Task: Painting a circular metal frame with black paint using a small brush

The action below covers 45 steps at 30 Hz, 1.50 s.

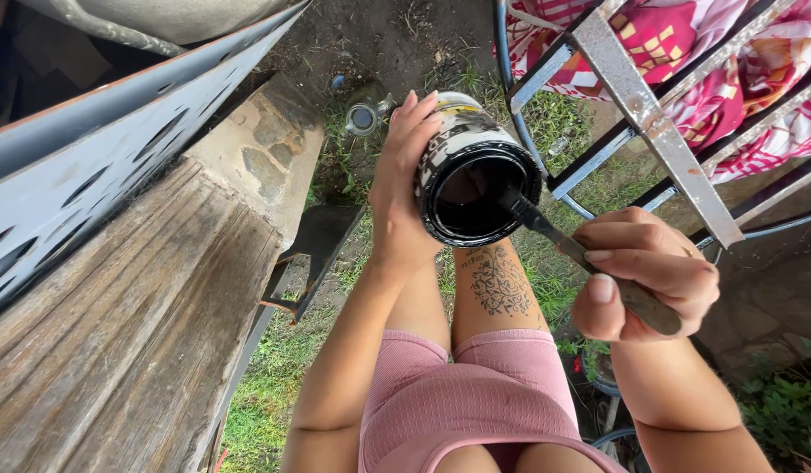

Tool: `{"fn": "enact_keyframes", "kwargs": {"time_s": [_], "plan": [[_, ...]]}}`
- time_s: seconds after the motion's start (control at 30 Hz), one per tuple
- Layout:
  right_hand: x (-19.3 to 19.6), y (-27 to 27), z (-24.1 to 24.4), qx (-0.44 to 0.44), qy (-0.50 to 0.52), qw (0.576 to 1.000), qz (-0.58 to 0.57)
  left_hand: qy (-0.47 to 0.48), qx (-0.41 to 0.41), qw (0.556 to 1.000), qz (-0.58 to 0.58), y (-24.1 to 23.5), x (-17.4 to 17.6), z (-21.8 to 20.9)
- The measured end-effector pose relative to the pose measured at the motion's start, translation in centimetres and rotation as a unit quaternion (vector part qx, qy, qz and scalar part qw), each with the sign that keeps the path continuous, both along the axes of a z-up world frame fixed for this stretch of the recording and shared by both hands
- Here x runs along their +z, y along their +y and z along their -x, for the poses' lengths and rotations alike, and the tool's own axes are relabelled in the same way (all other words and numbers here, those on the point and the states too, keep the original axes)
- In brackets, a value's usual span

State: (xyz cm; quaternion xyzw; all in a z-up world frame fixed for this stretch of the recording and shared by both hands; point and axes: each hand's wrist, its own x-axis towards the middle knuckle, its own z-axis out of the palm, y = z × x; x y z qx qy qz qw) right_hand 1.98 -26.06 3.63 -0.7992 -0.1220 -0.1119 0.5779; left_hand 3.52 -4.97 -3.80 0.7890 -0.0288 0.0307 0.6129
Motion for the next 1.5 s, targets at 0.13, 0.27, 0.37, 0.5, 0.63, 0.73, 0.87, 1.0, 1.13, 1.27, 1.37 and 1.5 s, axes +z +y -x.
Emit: {"fn": "enact_keyframes", "kwargs": {"time_s": [0.13,0.27,0.37,0.5,0.63,0.73,0.87,1.0,1.13,1.27,1.37,1.5], "plan": [[-0.3,-0.9,0.4,0.01,-0.054,0.998,0.028,0.012,0.029,0.999,0.016,-2.1,-1.1,1.1],[-2.1,-4.3,1.7,-0.014,-0.138,0.99,0.038,0.038,0.069,0.995,0.055,-4.6,-0.6,1.7],[-2.8,-5.6,1.1,0.011,-0.215,0.976,0.03,0.026,0.056,0.998,0.005,-6.1,-0.8,2.0],[-3.6,-5.8,1.7,-0.014,-0.234,0.97,0.06,0.033,0.023,0.995,-0.091,-6.6,0.0,2.2],[-3.3,-4.9,1.5,-0.037,-0.271,0.96,0.062,0.001,0.037,0.997,-0.072,-6.8,0.3,1.7],[-2.6,-4.1,1.4,-0.066,-0.23,0.966,0.101,-0.014,0.02,1.0,-0.008,-6.6,0.4,1.5],[-3.7,-4.3,2.1,-0.073,-0.216,0.971,0.073,-0.013,0.011,0.999,-0.031,-6.4,0.3,1.4],[-3.2,-3.6,2.0,-0.133,-0.208,0.968,0.048,-0.01,0.017,0.999,-0.035,-6.1,-0.2,1.6],[-0.1,-0.7,0.3,-0.193,-0.088,0.977,0.012,-0.019,0.014,1.0,-0.015,-5.5,-0.3,1.7],[-0.3,-1.8,-1.2,-0.323,0.285,0.872,-0.23,-0.025,0.068,0.997,-0.017,-5.8,-0.1,1.2],[-1.3,-2.9,-1.4,-0.33,0.397,0.76,-0.394,-0.034,0.11,0.993,-0.008,-6.0,-0.3,0.7],[-1.2,-2.7,-1.4,-0.333,0.427,0.697,-0.469,-0.049,0.103,0.993,-0.017,-6.0,-0.7,0.2]]}}
